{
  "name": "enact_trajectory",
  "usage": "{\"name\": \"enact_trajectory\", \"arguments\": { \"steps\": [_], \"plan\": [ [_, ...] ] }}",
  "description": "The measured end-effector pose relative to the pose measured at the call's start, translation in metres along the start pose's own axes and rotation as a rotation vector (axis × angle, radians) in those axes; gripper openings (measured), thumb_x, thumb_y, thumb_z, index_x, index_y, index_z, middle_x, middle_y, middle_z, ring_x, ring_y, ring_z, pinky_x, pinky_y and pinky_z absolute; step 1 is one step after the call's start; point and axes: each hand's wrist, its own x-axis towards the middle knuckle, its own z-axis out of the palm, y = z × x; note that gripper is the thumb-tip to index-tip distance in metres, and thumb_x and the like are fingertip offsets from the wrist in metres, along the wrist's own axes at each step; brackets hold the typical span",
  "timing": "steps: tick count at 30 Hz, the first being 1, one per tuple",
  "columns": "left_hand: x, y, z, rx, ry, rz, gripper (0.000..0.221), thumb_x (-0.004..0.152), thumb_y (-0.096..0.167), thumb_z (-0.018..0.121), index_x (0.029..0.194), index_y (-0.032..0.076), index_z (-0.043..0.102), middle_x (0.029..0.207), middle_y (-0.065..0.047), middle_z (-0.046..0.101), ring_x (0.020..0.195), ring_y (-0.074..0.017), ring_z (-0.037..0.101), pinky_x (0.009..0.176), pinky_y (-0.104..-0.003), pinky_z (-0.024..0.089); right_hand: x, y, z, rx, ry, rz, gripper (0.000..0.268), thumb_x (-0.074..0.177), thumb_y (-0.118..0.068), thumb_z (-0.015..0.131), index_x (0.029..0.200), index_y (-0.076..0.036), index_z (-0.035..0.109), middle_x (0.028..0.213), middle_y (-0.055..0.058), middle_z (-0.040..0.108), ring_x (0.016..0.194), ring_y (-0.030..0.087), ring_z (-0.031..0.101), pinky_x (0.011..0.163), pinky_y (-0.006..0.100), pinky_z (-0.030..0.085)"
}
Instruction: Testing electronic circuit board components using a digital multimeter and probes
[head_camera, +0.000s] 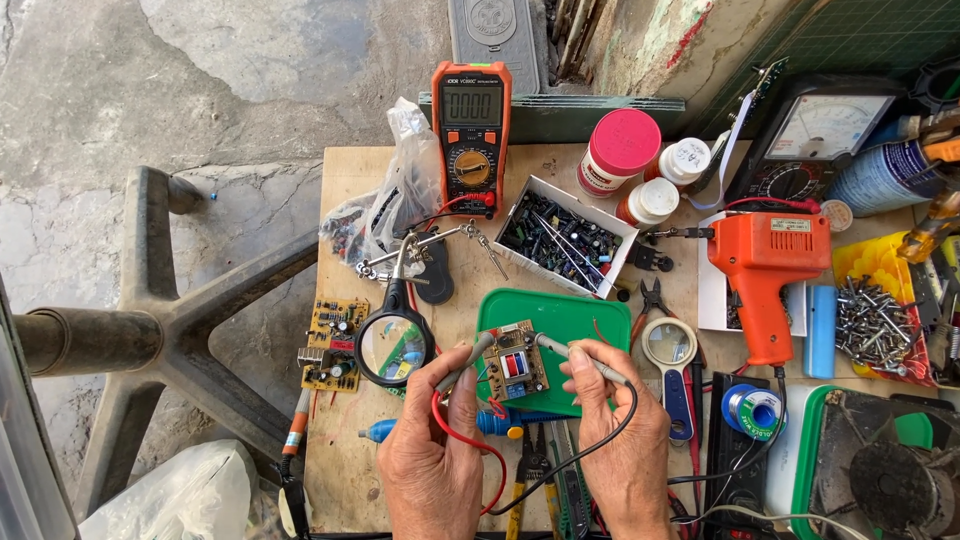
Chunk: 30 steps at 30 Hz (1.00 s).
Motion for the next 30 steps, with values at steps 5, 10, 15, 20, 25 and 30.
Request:
{"name": "enact_trajectory", "arguments": {
  "steps": [5,10,15,20,25,30],
  "plan": [
    [0.001,-0.004,0.001,-0.010,0.011,0.000,0.027,0.103,0.034,0.069,0.127,0.028,0.082,0.111,0.009,0.092,0.096,-0.0036,0.086,0.084,-0.022,0.065,0.002,0.014,0.000,-0.108,0.025,-0.135,0.031,0.103,-0.042,0.064,0.122,-0.024,0.081,0.103,0.003,0.092,0.094,0.019,0.090,0.087,0.034,0.068],
    [0.001,-0.003,0.003,-0.014,0.029,0.001,0.026,0.103,0.032,0.070,0.125,0.029,0.082,0.118,0.010,0.093,0.103,-0.0030,0.087,0.089,-0.020,0.064,0.004,0.036,0.003,-0.249,0.128,-0.472,0.023,0.107,-0.035,0.066,0.119,-0.021,0.079,0.111,-0.001,0.087,0.091,0.021,0.081,0.083,0.040,0.062],
    [-0.002,0.002,0.004,-0.007,0.025,-0.007,0.025,0.103,0.031,0.071,0.125,0.030,0.084,0.079,0.013,0.085,0.059,-0.0007,0.064,0.063,-0.019,0.058,0.001,0.041,0.004,-0.291,0.152,-0.596,0.024,0.108,-0.031,0.065,0.123,-0.018,0.078,0.113,0.001,0.085,0.096,0.024,0.083,0.084,0.045,0.065],
    [-0.004,-0.001,0.009,0.028,0.000,-0.082,0.024,0.103,0.037,0.073,0.121,0.035,0.088,0.055,0.010,0.056,0.050,-0.0058,0.050,0.054,-0.021,0.047,0.001,0.036,0.002,-0.206,0.132,-0.411,0.026,0.105,-0.036,0.066,0.121,-0.021,0.080,0.106,0.002,0.089,0.089,0.019,0.087,0.076,0.036,0.070],
    [-0.004,-0.004,0.012,-0.010,-0.019,-0.085,0.024,0.102,0.037,0.073,0.120,0.033,0.088,0.054,0.010,0.055,0.050,-0.0060,0.046,0.053,-0.022,0.044,0.002,0.031,0.000,-0.185,0.098,-0.243,0.029,0.105,-0.041,0.063,0.119,-0.023,0.082,0.096,-0.001,0.092,0.082,0.014,0.089,0.078,0.033,0.068],
    [-0.002,-0.001,0.012,0.014,-0.034,-0.072,0.025,0.103,0.037,0.069,0.123,0.033,0.085,0.087,0.014,0.091,0.070,-0.0014,0.078,0.070,-0.020,0.060,0.003,0.037,-0.001,-0.178,0.082,-0.263,0.029,0.105,-0.041,0.063,0.121,-0.025,0.080,0.100,-0.001,0.092,0.086,0.016,0.090,0.082,0.035,0.071]
  ]
}}
